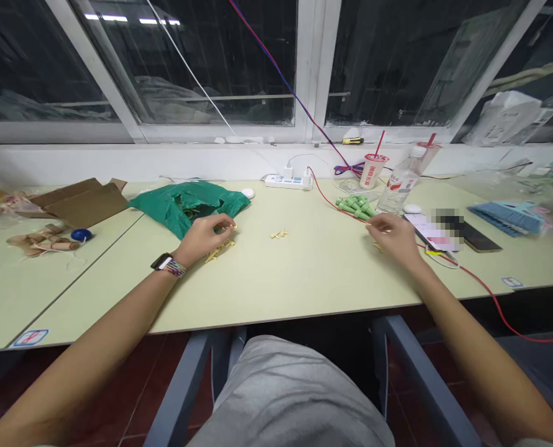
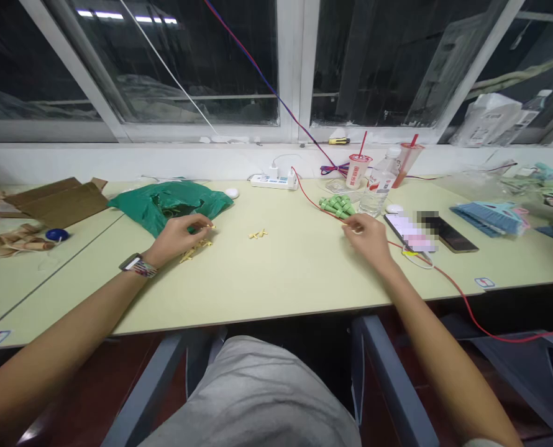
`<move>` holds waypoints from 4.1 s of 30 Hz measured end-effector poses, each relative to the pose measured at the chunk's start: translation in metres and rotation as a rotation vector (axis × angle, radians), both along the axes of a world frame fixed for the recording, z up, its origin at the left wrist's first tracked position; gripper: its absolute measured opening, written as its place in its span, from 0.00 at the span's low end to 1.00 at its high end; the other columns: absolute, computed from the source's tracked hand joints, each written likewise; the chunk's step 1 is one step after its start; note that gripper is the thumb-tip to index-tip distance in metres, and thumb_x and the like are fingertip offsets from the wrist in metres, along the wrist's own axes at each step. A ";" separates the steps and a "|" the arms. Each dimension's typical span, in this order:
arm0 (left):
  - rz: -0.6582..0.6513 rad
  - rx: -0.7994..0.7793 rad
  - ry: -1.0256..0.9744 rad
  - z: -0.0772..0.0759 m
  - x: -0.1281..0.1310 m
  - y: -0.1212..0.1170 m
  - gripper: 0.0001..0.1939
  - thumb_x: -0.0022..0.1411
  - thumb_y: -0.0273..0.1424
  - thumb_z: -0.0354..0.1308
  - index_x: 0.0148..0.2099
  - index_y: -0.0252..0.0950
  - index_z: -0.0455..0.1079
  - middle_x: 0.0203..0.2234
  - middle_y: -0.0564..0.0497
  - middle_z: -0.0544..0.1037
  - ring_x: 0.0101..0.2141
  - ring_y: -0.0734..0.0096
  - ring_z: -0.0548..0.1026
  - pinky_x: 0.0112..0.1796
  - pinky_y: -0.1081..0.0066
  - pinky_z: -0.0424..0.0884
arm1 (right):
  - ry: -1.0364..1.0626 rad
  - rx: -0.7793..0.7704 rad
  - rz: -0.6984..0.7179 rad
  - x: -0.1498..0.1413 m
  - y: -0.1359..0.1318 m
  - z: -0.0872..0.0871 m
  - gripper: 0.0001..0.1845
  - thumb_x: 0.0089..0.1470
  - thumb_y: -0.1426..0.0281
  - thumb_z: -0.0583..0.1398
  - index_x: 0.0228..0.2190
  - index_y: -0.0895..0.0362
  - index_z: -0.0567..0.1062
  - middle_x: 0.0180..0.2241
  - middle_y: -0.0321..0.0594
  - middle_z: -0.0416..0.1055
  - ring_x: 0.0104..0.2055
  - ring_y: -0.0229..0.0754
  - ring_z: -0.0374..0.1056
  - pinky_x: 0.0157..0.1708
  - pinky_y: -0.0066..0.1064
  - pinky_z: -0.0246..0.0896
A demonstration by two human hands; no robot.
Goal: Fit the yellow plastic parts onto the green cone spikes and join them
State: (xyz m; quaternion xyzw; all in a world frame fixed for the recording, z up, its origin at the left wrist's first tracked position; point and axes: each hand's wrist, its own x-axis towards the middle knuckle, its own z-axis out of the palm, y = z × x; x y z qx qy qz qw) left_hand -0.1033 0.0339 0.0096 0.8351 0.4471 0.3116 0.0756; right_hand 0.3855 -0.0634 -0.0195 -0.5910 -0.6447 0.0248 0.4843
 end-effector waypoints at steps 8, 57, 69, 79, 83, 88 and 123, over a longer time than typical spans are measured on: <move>-0.021 -0.010 0.193 -0.005 -0.003 0.005 0.11 0.63 0.36 0.57 0.40 0.39 0.79 0.39 0.48 0.85 0.39 0.59 0.80 0.40 0.66 0.70 | 0.011 -0.281 -0.273 0.051 -0.026 -0.017 0.13 0.48 0.60 0.63 0.31 0.55 0.83 0.31 0.44 0.81 0.35 0.49 0.75 0.42 0.40 0.68; -0.157 -0.275 -0.502 0.000 0.012 -0.002 0.20 0.69 0.44 0.54 0.36 0.36 0.79 0.35 0.43 0.83 0.40 0.58 0.80 0.48 0.60 0.76 | -0.418 -0.395 0.416 -0.169 0.068 0.013 0.10 0.60 0.73 0.60 0.41 0.56 0.80 0.40 0.45 0.74 0.38 0.44 0.69 0.36 0.32 0.57; -0.195 -0.271 -0.491 -0.004 0.017 -0.004 0.27 0.73 0.50 0.50 0.36 0.35 0.79 0.34 0.41 0.83 0.38 0.58 0.80 0.48 0.56 0.76 | -0.418 -0.309 0.379 -0.165 0.063 0.002 0.10 0.60 0.77 0.57 0.40 0.56 0.77 0.40 0.45 0.72 0.37 0.43 0.66 0.35 0.33 0.55; -0.134 -0.007 -0.173 0.013 0.049 -0.023 0.19 0.71 0.47 0.57 0.50 0.38 0.76 0.44 0.45 0.82 0.43 0.59 0.79 0.48 0.61 0.74 | -0.012 -0.154 0.412 -0.177 0.066 0.010 0.07 0.51 0.75 0.60 0.34 0.55 0.76 0.37 0.41 0.75 0.38 0.42 0.70 0.41 0.33 0.65; -0.332 0.067 -0.006 0.016 0.080 -0.021 0.16 0.72 0.44 0.57 0.52 0.39 0.75 0.46 0.45 0.81 0.43 0.60 0.79 0.49 0.61 0.73 | 0.432 -0.242 0.634 -0.186 0.069 0.010 0.06 0.48 0.68 0.64 0.31 0.54 0.79 0.29 0.35 0.76 0.32 0.40 0.71 0.36 0.32 0.67; -0.369 0.204 -0.047 0.010 0.096 -0.017 0.11 0.73 0.40 0.57 0.49 0.39 0.75 0.41 0.46 0.81 0.40 0.62 0.79 0.45 0.62 0.72 | 0.741 -0.316 0.686 -0.184 0.073 0.009 0.08 0.43 0.64 0.69 0.27 0.55 0.80 0.24 0.35 0.75 0.29 0.39 0.70 0.34 0.33 0.69; -0.307 -0.346 -0.295 0.008 0.088 -0.025 0.23 0.70 0.44 0.59 0.26 0.35 0.71 0.20 0.52 0.74 0.24 0.72 0.70 0.29 0.71 0.65 | 0.454 -0.234 0.896 -0.181 0.071 0.001 0.12 0.47 0.63 0.72 0.31 0.58 0.80 0.31 0.38 0.79 0.33 0.39 0.72 0.36 0.31 0.68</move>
